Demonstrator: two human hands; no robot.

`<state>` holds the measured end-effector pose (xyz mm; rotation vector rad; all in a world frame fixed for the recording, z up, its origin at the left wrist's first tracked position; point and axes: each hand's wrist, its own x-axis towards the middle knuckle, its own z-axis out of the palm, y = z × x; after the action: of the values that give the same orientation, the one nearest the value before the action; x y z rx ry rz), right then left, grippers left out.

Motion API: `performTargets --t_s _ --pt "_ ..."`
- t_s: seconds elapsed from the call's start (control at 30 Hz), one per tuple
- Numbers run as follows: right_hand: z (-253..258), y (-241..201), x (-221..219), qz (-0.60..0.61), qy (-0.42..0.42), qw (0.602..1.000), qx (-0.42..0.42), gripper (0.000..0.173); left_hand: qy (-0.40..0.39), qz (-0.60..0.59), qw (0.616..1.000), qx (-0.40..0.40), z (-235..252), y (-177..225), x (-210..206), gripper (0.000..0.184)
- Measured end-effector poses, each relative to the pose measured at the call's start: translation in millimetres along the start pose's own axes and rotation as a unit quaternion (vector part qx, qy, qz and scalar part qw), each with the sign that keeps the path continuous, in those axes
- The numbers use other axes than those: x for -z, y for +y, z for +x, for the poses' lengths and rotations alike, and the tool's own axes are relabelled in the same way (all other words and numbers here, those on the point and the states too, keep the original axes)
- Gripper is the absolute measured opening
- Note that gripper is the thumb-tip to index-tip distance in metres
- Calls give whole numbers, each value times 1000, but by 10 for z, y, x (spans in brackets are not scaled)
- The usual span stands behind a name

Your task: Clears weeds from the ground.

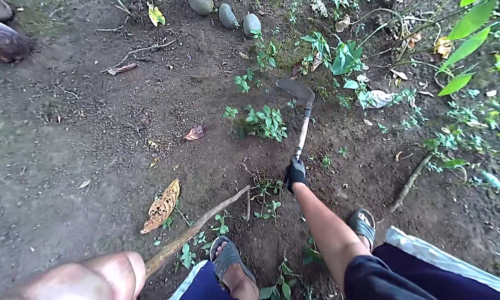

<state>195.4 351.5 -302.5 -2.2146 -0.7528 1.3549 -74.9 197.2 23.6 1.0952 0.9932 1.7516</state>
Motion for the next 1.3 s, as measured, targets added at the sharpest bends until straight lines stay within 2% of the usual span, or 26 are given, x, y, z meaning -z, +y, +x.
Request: performTargets --t_s 0.07,0.17,0.23,0.3,0.37,0.47,0.53,0.6,0.7,0.77,0.83,0.9,1.0,1.07,1.1,1.13,1.2,1.3 --pt "-132 428 -79 -81 -16 997 -5 50 -9 9 1000 -14 40 -19 -66 40" --pt "-470 1186 92 -177 -74 981 -37 52 -27 4 999 -45 139 -86 -64 33" --pt "-566 1376 305 -205 -87 973 -64 50 -31 -9 998 -49 174 -129 -31 29" --pt "-529 1200 484 -200 -87 974 -60 49 -27 -19 998 -58 222 -167 -9 29" --pt "-460 825 554 -168 -75 982 -33 50 -8 -12 998 -68 227 -191 -9 29" --pt "-297 344 267 -78 -33 996 -19 51 11 12 998 -64 158 -195 -23 28" --pt "-250 371 34 -73 -14 997 -20 51 1 6 998 -58 141 -188 -77 29" --pt "-376 874 -1 -123 -33 992 -15 52 -18 -14 998 -59 156 -200 -129 28" --pt "-673 1762 284 -213 -81 972 -48 52 -32 -21 997 -62 206 -214 -143 29" --pt "-807 1955 629 -263 -102 956 -81 52 -21 -30 998 -48 189 -217 -122 29" --pt "-739 1843 923 -294 -97 949 -60 51 -12 -38 998 -50 194 -225 -67 30" --pt "-584 1550 1001 -264 -61 963 -17 50 0 -27 998 -60 178 -220 12 31" --pt "-385 769 711 -107 27 994 12 49 17 -27 997 -64 131 -207 101 31" --pt "-237 263 421 -4 79 997 23 49 18 -18 998 -63 123 -187 81 30" --pt "-155 128 315 7 95 995 27 47 13 -13 998 -61 116 -177 62 29" --pt "-86 121 262 -20 98 995 29 46 8 -12 998 -59 108 -167 41 29" --pt "28 499 355 -116 68 991 7 51 -13 -16 998 -51 96 -146 32 29" --pt "1 991 791 -218 39 974 -37 53 -34 -21 998 -56 137 -146 91 30"
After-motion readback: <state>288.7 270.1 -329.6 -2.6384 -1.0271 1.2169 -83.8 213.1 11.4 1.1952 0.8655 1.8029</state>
